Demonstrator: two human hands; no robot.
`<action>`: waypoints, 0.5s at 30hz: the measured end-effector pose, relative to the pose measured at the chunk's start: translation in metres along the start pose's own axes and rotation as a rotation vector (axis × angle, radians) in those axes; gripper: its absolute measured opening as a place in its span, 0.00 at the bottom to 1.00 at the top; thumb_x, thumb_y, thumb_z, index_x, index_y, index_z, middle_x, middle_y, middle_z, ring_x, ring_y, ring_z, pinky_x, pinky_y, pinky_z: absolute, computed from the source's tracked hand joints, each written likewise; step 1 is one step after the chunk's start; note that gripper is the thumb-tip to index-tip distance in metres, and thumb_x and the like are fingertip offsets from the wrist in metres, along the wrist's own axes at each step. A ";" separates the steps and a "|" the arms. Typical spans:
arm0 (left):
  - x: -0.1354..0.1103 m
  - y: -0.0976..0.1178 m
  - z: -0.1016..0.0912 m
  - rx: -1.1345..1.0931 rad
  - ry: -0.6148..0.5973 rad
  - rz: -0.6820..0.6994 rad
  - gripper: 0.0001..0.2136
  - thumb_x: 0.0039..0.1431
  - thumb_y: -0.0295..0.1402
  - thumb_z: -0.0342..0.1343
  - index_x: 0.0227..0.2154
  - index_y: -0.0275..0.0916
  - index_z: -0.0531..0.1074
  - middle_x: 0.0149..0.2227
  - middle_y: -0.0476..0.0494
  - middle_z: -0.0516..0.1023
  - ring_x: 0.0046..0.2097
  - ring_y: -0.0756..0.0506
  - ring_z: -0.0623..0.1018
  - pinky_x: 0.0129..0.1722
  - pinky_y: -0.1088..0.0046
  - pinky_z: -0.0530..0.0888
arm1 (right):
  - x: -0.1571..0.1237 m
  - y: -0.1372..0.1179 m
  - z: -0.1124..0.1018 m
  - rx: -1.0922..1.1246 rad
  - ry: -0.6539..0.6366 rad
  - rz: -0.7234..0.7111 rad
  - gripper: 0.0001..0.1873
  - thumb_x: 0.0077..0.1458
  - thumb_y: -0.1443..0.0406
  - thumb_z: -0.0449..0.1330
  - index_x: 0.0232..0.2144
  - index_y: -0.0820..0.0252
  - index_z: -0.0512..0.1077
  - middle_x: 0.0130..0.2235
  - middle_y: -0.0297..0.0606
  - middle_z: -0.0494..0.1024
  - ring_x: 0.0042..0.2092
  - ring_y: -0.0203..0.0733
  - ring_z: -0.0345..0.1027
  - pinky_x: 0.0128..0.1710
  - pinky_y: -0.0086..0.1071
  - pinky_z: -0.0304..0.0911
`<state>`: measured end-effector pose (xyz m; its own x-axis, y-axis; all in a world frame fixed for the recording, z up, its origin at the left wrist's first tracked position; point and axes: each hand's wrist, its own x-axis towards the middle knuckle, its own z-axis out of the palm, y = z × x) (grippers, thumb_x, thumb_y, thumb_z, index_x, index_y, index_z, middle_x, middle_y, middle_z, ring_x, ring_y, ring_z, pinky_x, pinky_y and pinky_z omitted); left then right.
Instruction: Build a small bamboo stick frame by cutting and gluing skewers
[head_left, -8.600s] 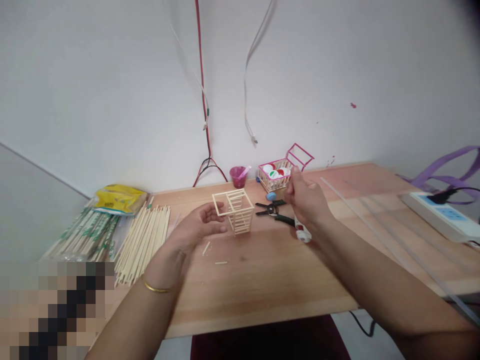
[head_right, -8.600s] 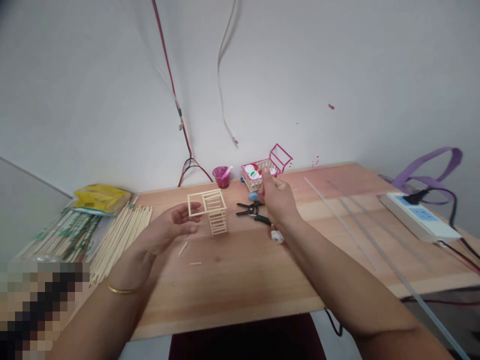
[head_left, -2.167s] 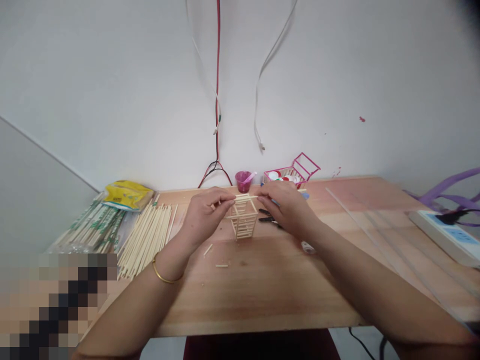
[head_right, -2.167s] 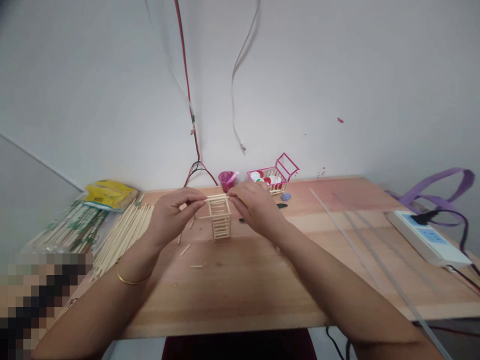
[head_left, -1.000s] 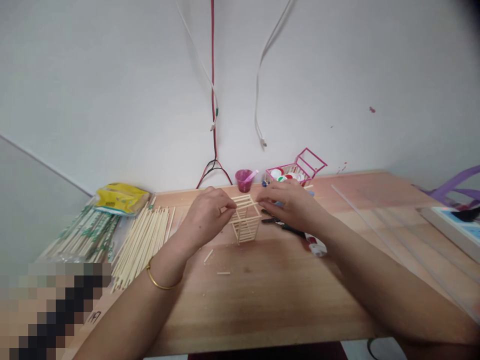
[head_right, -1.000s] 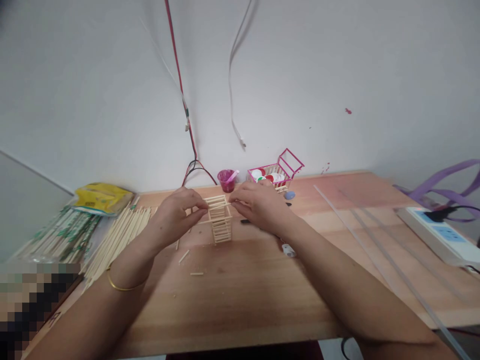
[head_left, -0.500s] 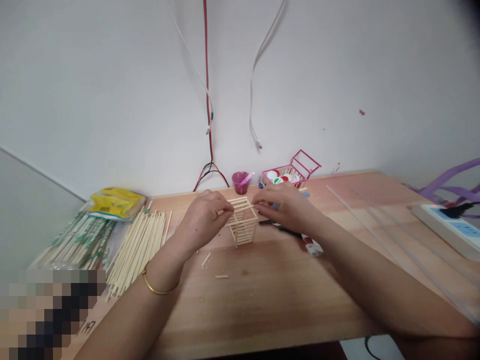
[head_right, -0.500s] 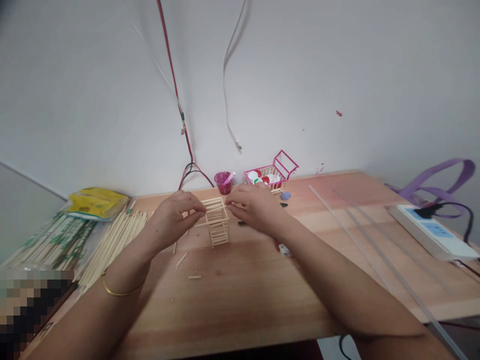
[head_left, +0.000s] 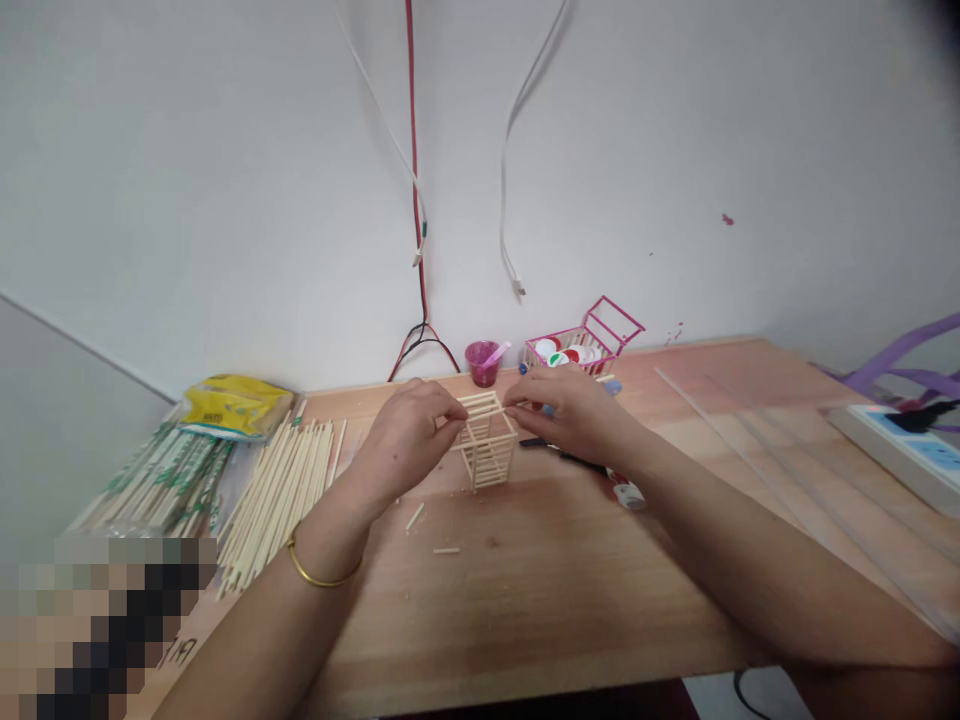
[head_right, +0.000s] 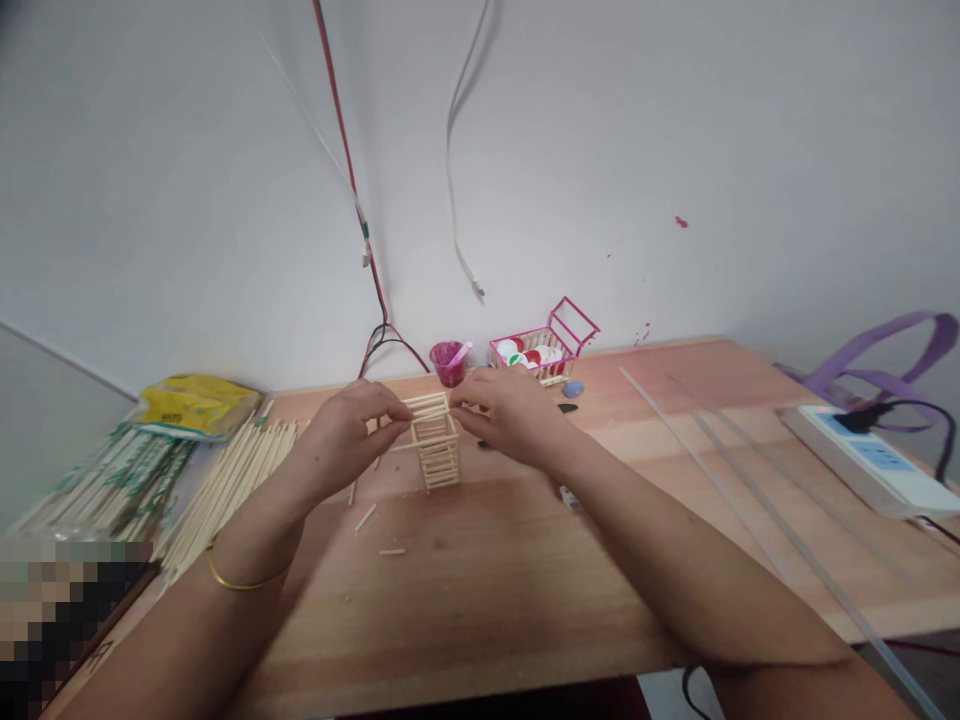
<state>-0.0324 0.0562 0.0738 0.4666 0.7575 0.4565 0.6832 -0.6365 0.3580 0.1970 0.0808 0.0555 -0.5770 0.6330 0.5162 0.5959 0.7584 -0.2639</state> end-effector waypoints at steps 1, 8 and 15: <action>0.000 0.000 0.000 0.008 -0.002 0.000 0.05 0.54 0.24 0.56 0.28 0.40 0.75 0.30 0.44 0.78 0.35 0.45 0.74 0.39 0.64 0.70 | 0.000 0.000 0.000 -0.005 -0.003 -0.001 0.07 0.57 0.66 0.56 0.33 0.57 0.74 0.34 0.36 0.77 0.33 0.37 0.68 0.35 0.31 0.55; 0.001 0.001 0.000 0.032 -0.015 0.009 0.05 0.54 0.24 0.56 0.27 0.39 0.75 0.31 0.44 0.78 0.36 0.45 0.74 0.39 0.64 0.70 | 0.001 -0.001 -0.001 -0.016 -0.008 0.002 0.07 0.58 0.66 0.56 0.32 0.58 0.74 0.34 0.36 0.77 0.33 0.37 0.68 0.34 0.31 0.55; 0.001 0.001 0.000 0.030 -0.001 0.012 0.06 0.54 0.23 0.56 0.27 0.40 0.75 0.30 0.45 0.78 0.35 0.45 0.75 0.39 0.65 0.70 | 0.001 -0.001 0.000 0.002 -0.008 0.006 0.07 0.58 0.66 0.56 0.32 0.59 0.74 0.33 0.37 0.77 0.33 0.37 0.68 0.34 0.31 0.55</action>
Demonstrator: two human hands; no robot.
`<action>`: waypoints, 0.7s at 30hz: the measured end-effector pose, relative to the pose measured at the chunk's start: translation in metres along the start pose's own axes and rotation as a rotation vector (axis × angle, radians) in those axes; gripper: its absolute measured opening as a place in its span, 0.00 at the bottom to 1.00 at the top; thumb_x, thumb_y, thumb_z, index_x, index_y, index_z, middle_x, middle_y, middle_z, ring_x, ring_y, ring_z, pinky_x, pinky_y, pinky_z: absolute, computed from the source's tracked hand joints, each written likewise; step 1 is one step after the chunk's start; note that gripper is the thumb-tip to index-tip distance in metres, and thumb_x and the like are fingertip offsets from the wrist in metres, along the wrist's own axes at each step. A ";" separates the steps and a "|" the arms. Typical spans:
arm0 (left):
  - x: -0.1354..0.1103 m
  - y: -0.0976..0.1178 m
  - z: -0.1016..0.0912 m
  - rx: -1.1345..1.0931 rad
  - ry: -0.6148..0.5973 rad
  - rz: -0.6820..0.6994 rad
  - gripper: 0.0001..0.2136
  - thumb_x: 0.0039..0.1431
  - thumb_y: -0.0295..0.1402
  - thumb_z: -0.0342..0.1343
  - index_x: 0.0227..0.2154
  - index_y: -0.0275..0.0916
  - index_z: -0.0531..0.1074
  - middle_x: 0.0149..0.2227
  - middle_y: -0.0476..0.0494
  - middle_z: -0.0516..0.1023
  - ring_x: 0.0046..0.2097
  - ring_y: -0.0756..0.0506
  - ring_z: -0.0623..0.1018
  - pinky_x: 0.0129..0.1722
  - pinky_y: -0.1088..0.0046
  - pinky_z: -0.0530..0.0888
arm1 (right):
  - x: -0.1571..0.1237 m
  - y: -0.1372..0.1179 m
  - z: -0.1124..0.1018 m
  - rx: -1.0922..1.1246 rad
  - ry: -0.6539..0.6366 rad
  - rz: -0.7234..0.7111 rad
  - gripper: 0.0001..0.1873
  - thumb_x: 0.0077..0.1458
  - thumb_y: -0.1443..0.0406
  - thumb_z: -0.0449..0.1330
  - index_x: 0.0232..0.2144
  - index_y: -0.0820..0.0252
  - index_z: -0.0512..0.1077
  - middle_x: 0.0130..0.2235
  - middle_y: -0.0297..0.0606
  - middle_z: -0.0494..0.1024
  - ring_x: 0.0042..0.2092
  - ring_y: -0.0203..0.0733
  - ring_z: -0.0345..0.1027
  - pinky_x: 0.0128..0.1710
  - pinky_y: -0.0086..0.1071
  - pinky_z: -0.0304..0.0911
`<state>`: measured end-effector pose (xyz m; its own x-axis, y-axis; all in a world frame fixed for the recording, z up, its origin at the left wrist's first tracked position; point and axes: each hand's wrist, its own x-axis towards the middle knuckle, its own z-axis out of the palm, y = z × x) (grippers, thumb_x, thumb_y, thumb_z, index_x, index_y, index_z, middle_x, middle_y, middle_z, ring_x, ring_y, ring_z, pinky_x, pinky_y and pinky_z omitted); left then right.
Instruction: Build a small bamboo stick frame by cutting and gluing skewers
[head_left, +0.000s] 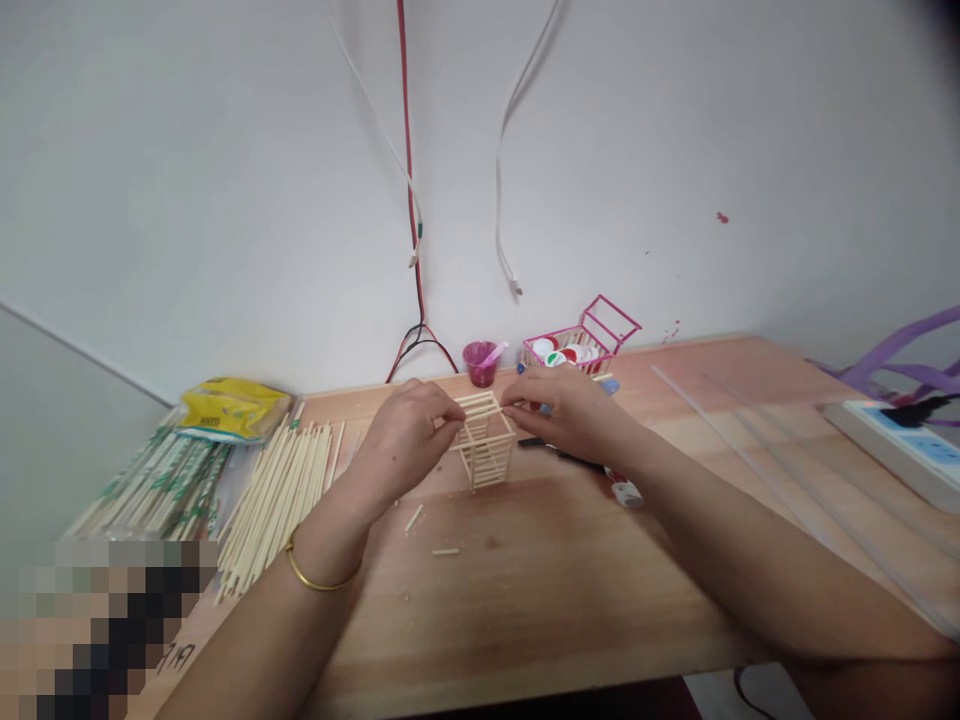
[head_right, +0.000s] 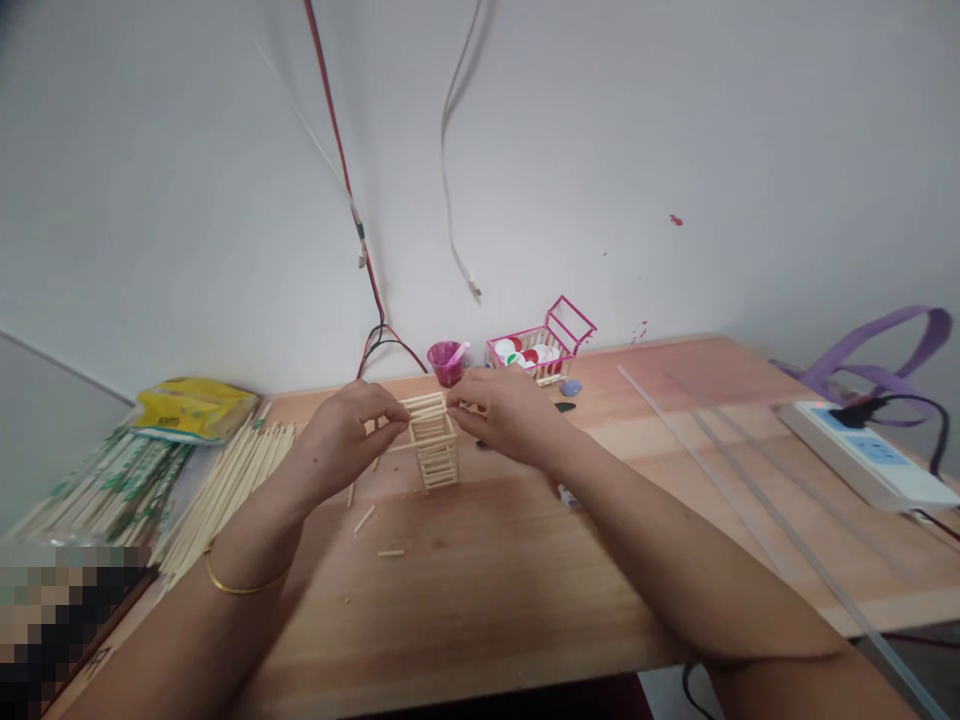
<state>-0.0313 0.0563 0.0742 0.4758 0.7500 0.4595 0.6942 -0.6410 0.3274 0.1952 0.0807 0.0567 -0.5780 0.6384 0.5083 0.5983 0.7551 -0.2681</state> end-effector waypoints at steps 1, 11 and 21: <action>0.000 0.000 0.000 -0.002 0.001 -0.003 0.06 0.53 0.24 0.56 0.27 0.40 0.75 0.30 0.45 0.78 0.35 0.45 0.75 0.38 0.65 0.70 | 0.000 0.000 0.000 -0.001 0.000 0.005 0.07 0.58 0.66 0.56 0.32 0.59 0.74 0.33 0.37 0.77 0.33 0.37 0.67 0.34 0.31 0.55; 0.001 0.002 0.000 0.008 -0.022 -0.027 0.06 0.54 0.23 0.56 0.28 0.38 0.76 0.31 0.45 0.78 0.36 0.45 0.74 0.39 0.66 0.70 | 0.001 -0.001 -0.001 0.026 -0.006 0.018 0.06 0.57 0.66 0.57 0.31 0.59 0.74 0.33 0.36 0.77 0.33 0.37 0.67 0.35 0.30 0.55; 0.000 0.001 0.001 0.013 -0.005 -0.007 0.06 0.54 0.22 0.56 0.27 0.38 0.75 0.30 0.46 0.78 0.35 0.45 0.74 0.39 0.66 0.70 | 0.003 -0.003 -0.001 0.041 -0.011 0.069 0.06 0.55 0.67 0.57 0.30 0.58 0.75 0.31 0.34 0.78 0.32 0.35 0.67 0.34 0.30 0.54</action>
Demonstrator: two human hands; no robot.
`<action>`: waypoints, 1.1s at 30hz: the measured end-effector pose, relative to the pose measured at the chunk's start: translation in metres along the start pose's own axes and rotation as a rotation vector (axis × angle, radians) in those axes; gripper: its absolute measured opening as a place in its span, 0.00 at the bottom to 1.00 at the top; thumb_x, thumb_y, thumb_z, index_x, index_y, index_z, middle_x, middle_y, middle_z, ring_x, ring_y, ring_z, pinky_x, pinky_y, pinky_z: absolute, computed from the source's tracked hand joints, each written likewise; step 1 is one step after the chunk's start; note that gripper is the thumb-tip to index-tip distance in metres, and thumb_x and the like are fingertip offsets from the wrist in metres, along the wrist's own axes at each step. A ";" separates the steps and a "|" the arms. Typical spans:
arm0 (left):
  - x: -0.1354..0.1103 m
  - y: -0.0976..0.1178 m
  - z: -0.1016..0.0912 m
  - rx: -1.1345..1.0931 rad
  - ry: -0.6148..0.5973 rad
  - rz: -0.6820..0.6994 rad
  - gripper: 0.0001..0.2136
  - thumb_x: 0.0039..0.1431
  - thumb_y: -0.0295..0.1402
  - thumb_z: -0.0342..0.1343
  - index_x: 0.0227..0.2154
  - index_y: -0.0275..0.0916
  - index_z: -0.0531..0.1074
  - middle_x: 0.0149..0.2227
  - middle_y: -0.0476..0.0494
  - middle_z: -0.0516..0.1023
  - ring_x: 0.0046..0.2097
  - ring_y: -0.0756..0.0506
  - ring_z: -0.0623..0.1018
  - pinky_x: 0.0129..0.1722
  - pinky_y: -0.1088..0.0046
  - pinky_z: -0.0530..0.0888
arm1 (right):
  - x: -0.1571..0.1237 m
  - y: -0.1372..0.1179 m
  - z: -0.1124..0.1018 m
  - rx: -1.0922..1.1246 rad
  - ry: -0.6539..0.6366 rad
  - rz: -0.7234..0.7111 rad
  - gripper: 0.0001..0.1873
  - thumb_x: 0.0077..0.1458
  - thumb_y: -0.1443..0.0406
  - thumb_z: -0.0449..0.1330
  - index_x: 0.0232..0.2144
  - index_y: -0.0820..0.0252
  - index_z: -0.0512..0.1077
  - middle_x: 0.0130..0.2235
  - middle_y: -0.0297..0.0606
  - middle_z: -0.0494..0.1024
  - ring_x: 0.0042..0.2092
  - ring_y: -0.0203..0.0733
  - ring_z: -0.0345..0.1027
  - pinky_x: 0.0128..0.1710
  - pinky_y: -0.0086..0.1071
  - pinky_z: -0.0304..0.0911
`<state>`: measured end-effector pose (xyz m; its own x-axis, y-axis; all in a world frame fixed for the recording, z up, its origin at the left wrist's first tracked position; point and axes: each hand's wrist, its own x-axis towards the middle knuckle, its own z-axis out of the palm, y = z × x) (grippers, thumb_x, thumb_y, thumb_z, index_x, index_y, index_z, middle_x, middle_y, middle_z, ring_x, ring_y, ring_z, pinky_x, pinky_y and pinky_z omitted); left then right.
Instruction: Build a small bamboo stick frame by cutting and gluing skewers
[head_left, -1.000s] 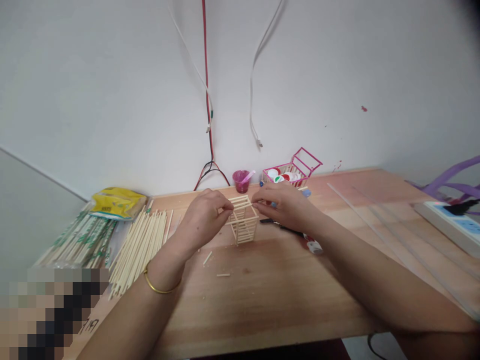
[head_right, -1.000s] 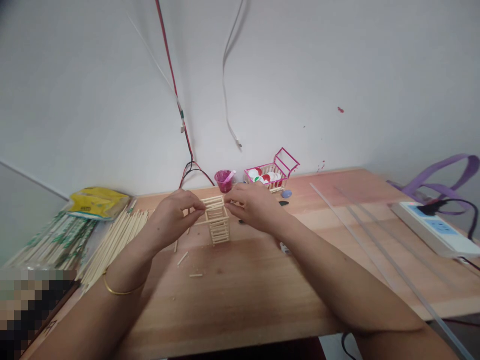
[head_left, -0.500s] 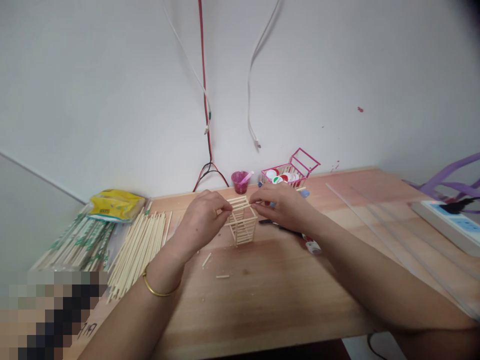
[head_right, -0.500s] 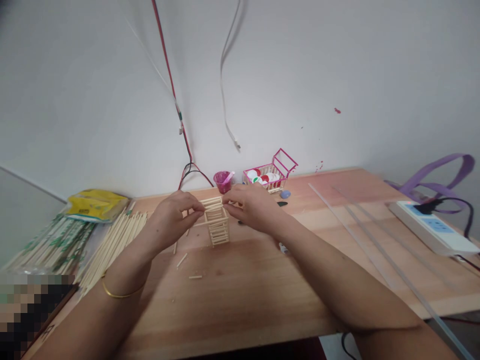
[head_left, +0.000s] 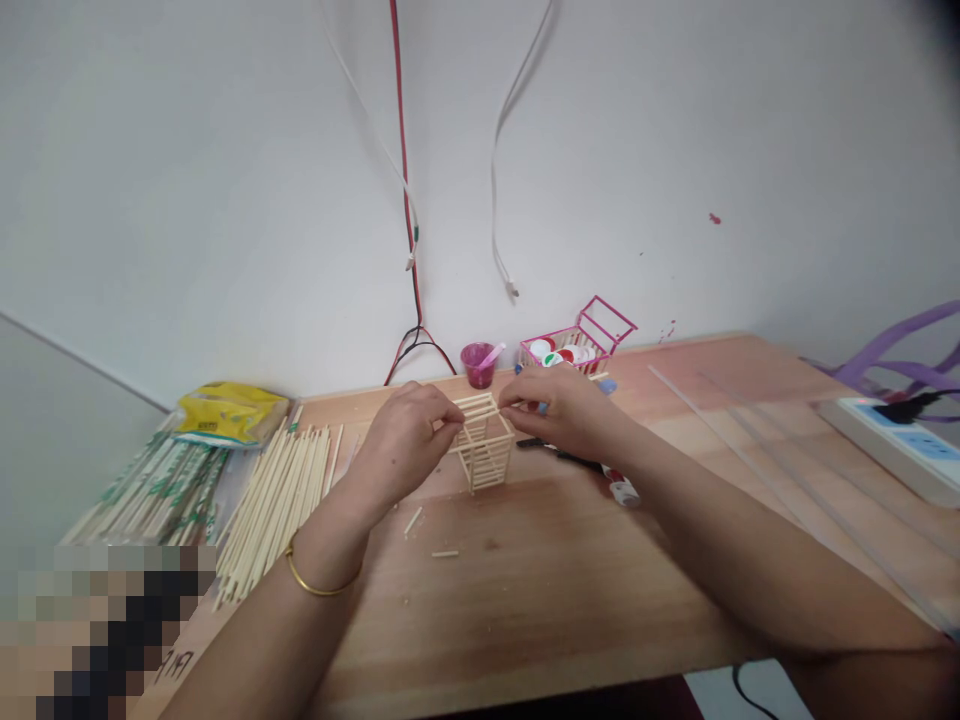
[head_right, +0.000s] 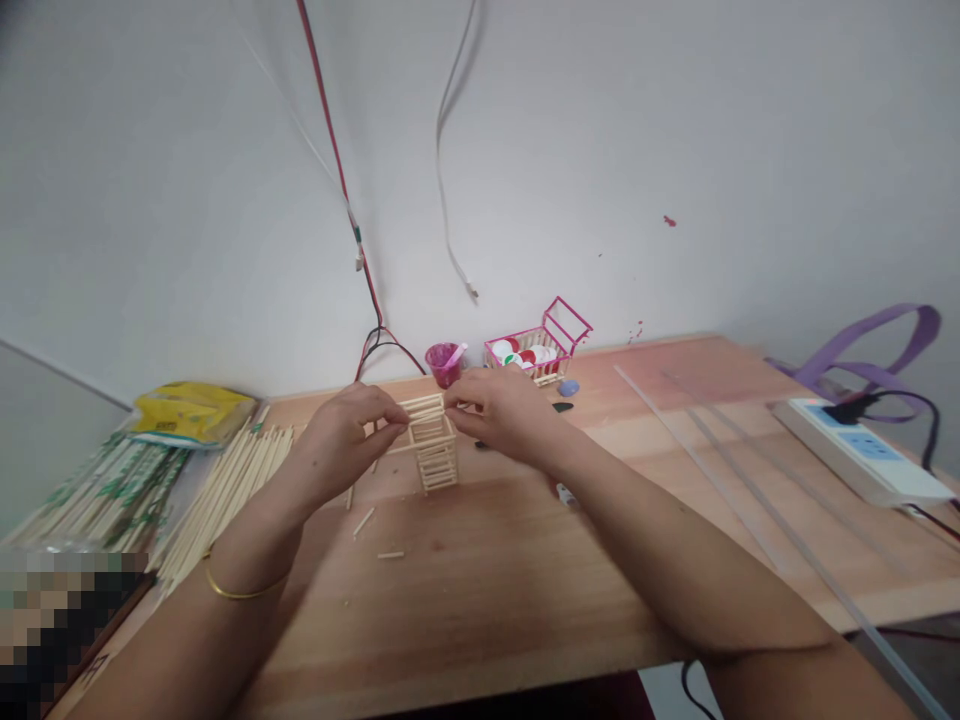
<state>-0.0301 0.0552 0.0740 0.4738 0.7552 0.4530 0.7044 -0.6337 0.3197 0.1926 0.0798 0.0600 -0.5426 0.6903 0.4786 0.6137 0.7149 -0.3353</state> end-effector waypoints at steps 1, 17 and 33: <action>0.000 -0.001 0.000 0.003 -0.002 0.004 0.05 0.54 0.22 0.56 0.27 0.38 0.75 0.30 0.46 0.78 0.35 0.45 0.74 0.39 0.65 0.70 | 0.000 0.000 0.000 0.002 0.004 0.000 0.06 0.55 0.67 0.57 0.30 0.58 0.75 0.31 0.34 0.78 0.32 0.35 0.67 0.34 0.30 0.53; -0.011 0.042 0.007 0.194 0.143 0.071 0.07 0.60 0.30 0.51 0.33 0.36 0.74 0.33 0.42 0.77 0.37 0.43 0.73 0.39 0.62 0.67 | -0.010 -0.034 -0.015 -0.170 0.132 -0.150 0.06 0.59 0.65 0.56 0.31 0.58 0.73 0.33 0.32 0.78 0.36 0.37 0.68 0.41 0.36 0.47; -0.032 0.054 -0.010 -0.118 0.546 -0.081 0.03 0.55 0.26 0.55 0.28 0.38 0.72 0.30 0.48 0.76 0.34 0.49 0.74 0.38 0.71 0.69 | -0.035 -0.054 -0.067 -0.106 0.496 -0.102 0.05 0.57 0.66 0.57 0.35 0.56 0.73 0.36 0.37 0.77 0.38 0.41 0.69 0.39 0.35 0.61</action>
<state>-0.0124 -0.0047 0.0852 0.0564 0.6255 0.7782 0.6483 -0.6157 0.4479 0.2174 0.0096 0.1160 -0.2815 0.4631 0.8404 0.6406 0.7428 -0.1948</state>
